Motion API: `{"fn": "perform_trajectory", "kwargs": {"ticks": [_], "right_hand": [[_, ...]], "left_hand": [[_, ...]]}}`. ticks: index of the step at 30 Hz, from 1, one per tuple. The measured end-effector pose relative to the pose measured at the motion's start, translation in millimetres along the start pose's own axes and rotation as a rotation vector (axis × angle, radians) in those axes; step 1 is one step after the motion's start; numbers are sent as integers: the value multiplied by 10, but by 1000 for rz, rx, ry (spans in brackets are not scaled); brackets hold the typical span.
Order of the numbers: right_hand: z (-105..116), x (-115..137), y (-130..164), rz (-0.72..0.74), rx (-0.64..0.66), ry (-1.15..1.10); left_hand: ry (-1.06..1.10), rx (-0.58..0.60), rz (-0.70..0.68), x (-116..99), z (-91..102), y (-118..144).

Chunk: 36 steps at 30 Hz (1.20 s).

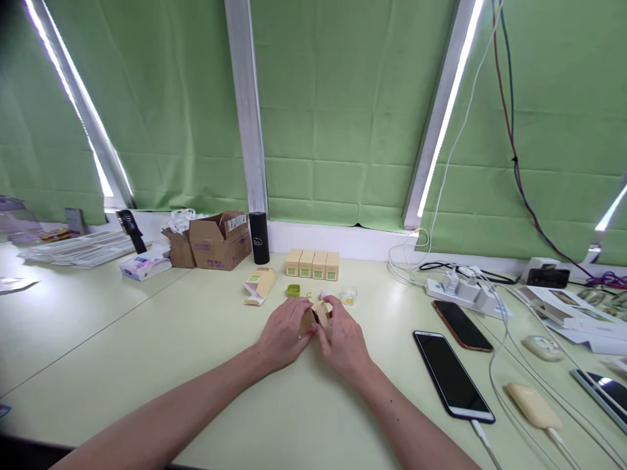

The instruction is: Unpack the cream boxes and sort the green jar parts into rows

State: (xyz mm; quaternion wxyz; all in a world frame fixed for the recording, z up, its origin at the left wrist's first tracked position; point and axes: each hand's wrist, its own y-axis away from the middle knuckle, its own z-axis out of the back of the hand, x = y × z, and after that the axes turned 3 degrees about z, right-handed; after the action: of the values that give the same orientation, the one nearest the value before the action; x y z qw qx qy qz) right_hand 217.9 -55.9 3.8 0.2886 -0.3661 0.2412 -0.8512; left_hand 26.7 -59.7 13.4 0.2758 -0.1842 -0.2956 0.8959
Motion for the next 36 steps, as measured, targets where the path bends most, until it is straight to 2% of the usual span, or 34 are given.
{"fn": "perform_trajectory", "kwargs": {"ticks": [5,9,16,19,22,27,31,36], "right_hand": [[10,-25,-14,-89,-45,-85],[4,-133,-59,-104,-178,-154],[23,-265,-108,-140,-392,-240],[41,-284,-115,-55,-431,-170],[56,-310,-125,123,-452,-70],[66,-350,-135,369,-369,-14],[92,-363,-149,436,-358,44],[120,-417,-165,398,-347,111]], "left_hand": [[15,3,29,21,-13,21],[29,-12,61,41,-22,24],[28,68,68,8,50,-15],[41,74,60,-3,58,-21],[61,79,71,6,39,-13],[77,68,90,43,-13,11],[97,73,104,58,-32,16],[107,73,117,73,-48,18]]}}
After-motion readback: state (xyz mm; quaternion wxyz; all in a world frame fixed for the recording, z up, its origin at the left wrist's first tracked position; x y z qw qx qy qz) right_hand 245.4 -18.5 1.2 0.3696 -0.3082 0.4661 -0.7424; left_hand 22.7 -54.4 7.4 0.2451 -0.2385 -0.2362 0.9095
